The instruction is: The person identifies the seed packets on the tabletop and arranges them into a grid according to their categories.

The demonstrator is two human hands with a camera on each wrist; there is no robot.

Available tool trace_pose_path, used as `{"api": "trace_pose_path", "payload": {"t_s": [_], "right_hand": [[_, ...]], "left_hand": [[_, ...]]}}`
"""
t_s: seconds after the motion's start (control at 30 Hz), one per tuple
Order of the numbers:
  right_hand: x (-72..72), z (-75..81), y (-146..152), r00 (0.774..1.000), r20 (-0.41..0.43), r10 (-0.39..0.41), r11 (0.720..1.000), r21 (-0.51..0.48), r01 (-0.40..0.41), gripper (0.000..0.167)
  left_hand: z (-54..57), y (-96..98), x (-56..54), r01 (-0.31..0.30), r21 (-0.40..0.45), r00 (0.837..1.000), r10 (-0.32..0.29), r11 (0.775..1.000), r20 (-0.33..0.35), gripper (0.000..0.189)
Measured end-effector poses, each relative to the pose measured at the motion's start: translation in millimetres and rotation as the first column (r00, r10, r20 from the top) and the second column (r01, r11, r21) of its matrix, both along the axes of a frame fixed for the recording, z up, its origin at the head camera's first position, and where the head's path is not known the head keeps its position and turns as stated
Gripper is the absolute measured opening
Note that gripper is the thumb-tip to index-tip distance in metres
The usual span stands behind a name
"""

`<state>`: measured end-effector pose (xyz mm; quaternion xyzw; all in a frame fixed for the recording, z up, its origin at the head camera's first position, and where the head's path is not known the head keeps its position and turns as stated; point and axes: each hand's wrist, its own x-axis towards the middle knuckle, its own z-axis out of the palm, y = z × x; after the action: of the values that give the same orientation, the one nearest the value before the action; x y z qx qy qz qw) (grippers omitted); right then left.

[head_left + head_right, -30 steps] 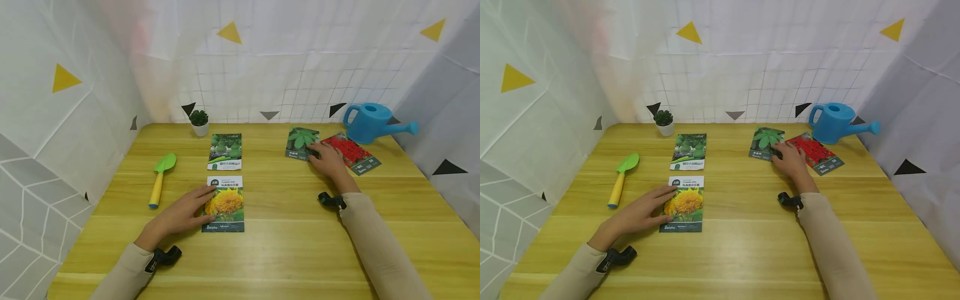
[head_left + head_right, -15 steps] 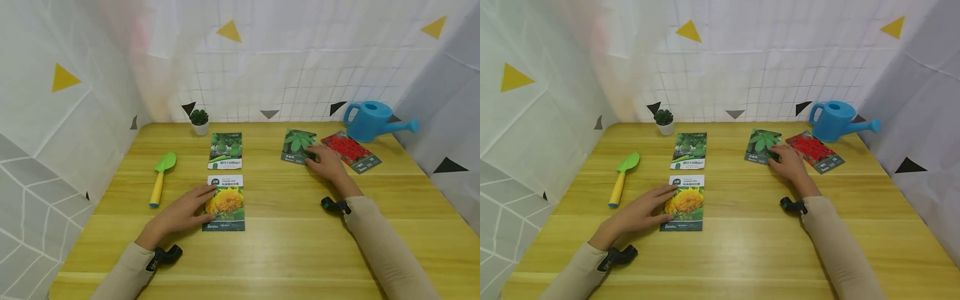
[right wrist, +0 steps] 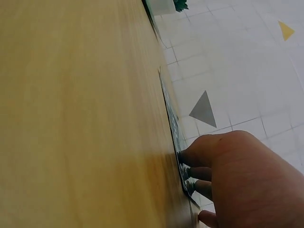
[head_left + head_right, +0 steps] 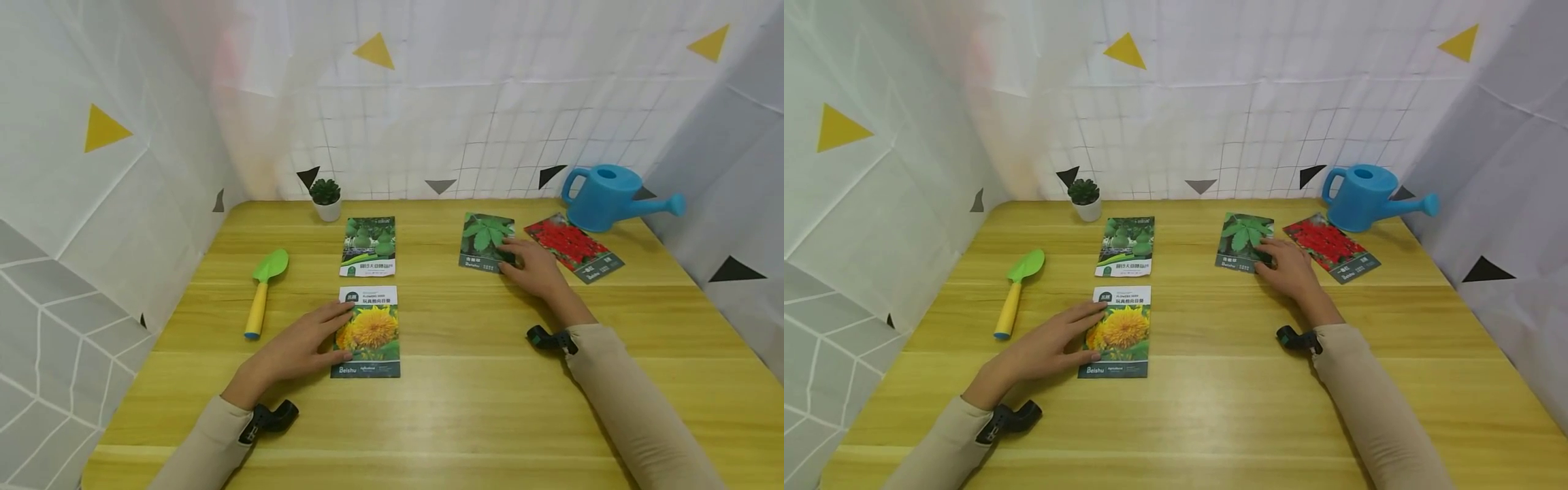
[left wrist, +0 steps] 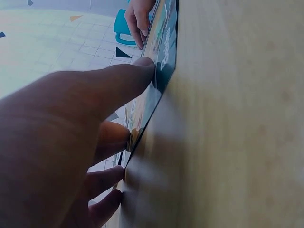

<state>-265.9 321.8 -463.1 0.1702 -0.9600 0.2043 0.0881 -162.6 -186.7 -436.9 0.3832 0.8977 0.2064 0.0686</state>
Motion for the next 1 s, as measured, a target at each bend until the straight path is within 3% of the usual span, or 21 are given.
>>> {"api": "trace_pose_path", "payload": {"t_s": [0.33,0.6,0.8,1.0], "right_hand": [[9.2,-1.5,1.1,0.996,-0.045,0.071,0.995,-0.061,-0.074,0.044],[16.2,-5.2,2.0,0.994,-0.033,0.102,0.989,-0.106,-0.104,0.039],[17.2,-3.7,-1.0,0.994,-0.038,0.103,0.986,-0.126,-0.108,0.032],[18.9,-2.8,-1.7,0.996,-0.038,0.085,0.987,-0.130,-0.090,0.039]], "left_hand": [[3.2,0.5,1.0,-0.009,-0.011,1.000,0.008,1.000,-0.006,0.077],[1.6,0.0,-0.1,0.002,-0.011,1.000,-0.002,1.000,0.001,0.077],[-0.5,-1.3,-2.4,0.002,-0.011,1.000,-0.002,1.000,-0.001,0.077],[-0.9,-1.6,-2.5,0.003,-0.010,1.000,-0.003,1.000,0.016,0.078]]}}
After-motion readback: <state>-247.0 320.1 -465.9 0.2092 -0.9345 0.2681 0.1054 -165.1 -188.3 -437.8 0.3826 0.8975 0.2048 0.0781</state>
